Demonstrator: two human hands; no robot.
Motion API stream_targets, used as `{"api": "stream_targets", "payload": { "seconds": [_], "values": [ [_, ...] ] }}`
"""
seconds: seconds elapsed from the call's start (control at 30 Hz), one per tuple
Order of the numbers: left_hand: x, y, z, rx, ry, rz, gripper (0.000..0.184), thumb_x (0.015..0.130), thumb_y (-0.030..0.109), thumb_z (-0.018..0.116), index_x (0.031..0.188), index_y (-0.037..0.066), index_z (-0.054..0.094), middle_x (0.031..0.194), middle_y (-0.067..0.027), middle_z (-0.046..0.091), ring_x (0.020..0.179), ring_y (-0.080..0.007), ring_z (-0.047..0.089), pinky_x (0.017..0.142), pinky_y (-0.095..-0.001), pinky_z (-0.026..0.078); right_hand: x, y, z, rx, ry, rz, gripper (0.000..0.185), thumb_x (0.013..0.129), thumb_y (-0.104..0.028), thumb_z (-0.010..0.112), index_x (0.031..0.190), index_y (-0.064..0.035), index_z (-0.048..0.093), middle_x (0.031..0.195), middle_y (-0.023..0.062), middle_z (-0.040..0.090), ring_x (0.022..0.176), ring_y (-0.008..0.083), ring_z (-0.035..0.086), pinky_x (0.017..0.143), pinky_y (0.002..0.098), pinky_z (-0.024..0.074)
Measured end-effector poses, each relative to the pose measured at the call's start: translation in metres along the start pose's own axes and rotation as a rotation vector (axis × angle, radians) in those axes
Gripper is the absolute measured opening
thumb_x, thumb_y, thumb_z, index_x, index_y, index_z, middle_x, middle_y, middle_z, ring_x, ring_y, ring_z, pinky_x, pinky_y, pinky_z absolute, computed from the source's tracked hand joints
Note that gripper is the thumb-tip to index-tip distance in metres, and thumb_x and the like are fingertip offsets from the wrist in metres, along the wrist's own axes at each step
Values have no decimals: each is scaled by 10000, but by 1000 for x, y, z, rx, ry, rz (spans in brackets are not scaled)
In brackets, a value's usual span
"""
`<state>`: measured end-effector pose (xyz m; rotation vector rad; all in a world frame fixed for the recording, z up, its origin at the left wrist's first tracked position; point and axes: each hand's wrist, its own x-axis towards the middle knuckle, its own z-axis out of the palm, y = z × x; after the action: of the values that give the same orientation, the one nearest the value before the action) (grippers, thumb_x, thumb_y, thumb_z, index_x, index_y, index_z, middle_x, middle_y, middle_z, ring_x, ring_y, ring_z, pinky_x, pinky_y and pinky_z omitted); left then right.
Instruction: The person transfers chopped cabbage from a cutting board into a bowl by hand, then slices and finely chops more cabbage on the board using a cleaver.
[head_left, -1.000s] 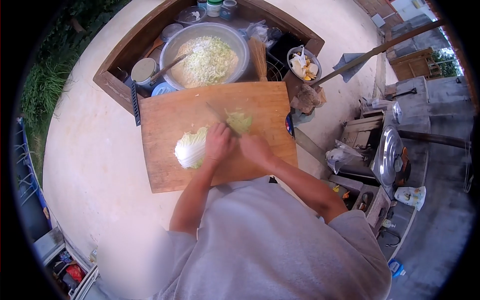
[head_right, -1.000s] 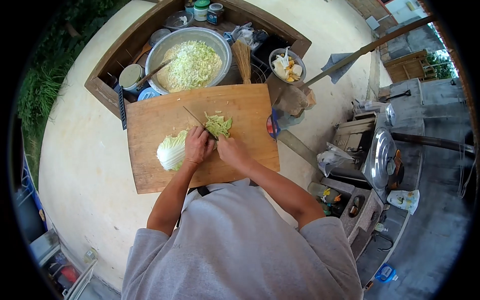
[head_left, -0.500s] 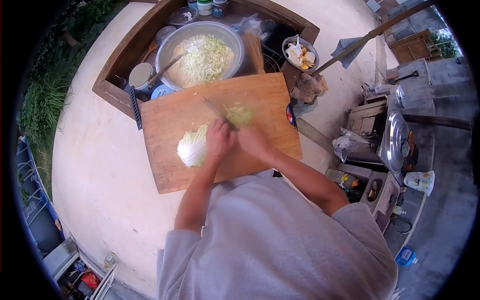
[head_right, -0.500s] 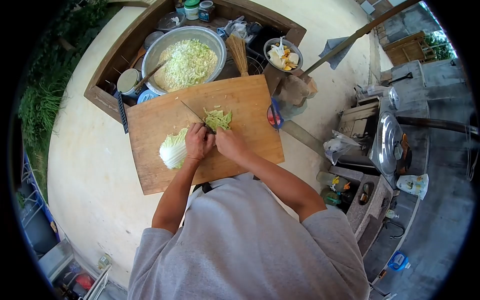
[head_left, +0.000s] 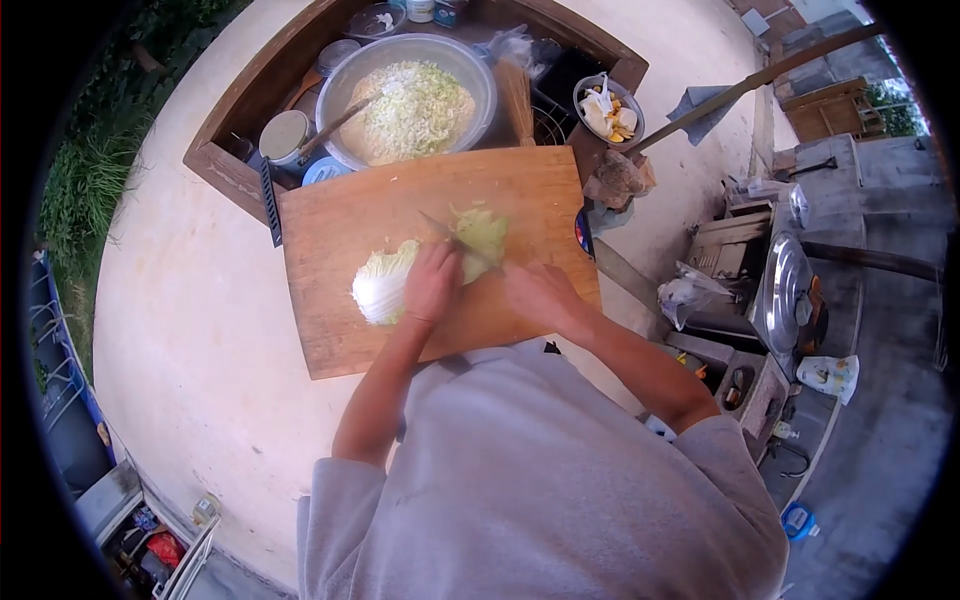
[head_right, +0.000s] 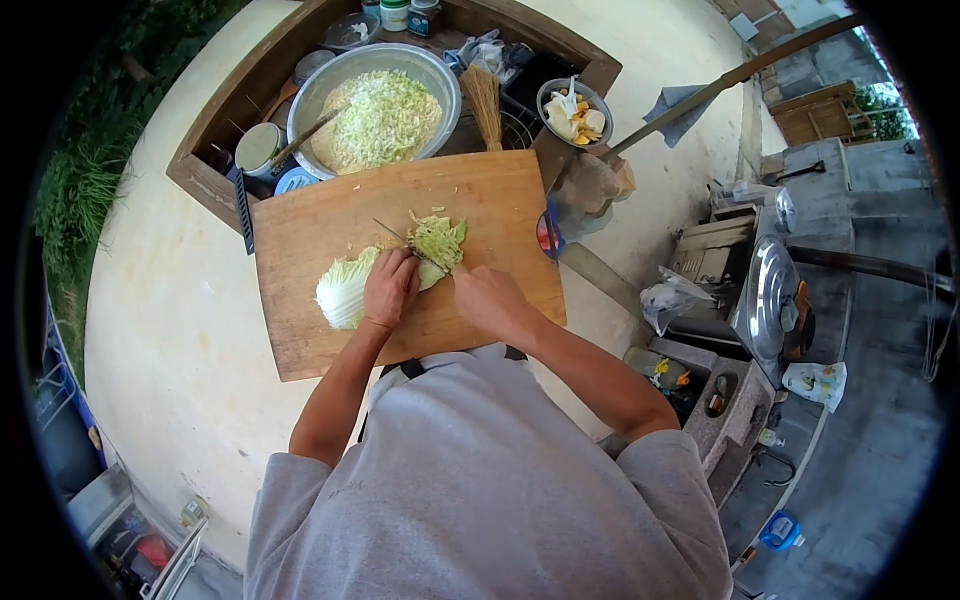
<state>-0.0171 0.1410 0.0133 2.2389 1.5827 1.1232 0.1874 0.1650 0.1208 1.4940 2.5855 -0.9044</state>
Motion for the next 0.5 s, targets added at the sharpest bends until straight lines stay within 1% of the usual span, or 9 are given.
{"api": "stream_targets", "payload": {
  "seconds": [0.03,0.13,0.2,0.23,0.37,0.43,0.5],
  "values": [
    [-1,-2,2,0,2,5,178,738,39,647,912,15,617,1039,-127,602,944,-323,578,822,-413,499,0,0,1,-54,-26,8,157,887,-119,570,889,36,594,709,282,649,693,458,668,623,540,531],
    [-7,-6,4,-3,-5,1,175,741,42,648,908,9,611,1042,-133,600,942,-326,576,817,-415,498,11,0,24,-36,-10,6,158,905,-126,560,893,29,589,692,287,641,692,465,663,625,544,529],
    [-4,-5,3,-12,-5,1,174,741,43,650,906,7,609,1045,-133,600,941,-328,575,814,-416,496,30,8,58,4,77,6,160,913,-135,559,903,23,583,696,287,643,692,466,661,623,551,523],
    [-1,-7,3,-11,5,2,172,741,43,651,904,9,608,1042,-132,599,938,-328,574,812,-416,495,42,8,61,21,130,-4,161,917,-139,558,908,20,580,697,287,643,692,467,660,622,554,520],
    [-4,-5,3,-10,33,-16,167,740,45,660,895,21,603,1012,-129,589,918,-325,566,800,-415,490,38,17,44,60,163,-20,162,917,-146,562,919,16,575,695,280,644,687,467,657,619,562,511],
    [-4,-3,2,-8,67,-26,162,739,43,664,888,26,600,988,-126,580,902,-322,561,791,-415,487,19,11,22,70,128,-5,170,924,-154,562,921,15,577,695,276,645,686,467,656,621,566,507],
    [0,-3,4,-14,102,-11,156,738,38,667,878,31,598,963,-123,569,885,-318,556,779,-416,485,2,11,8,6,41,-29,178,936,-166,556,914,9,575,693,273,645,688,468,656,624,569,507]
  ]
}}
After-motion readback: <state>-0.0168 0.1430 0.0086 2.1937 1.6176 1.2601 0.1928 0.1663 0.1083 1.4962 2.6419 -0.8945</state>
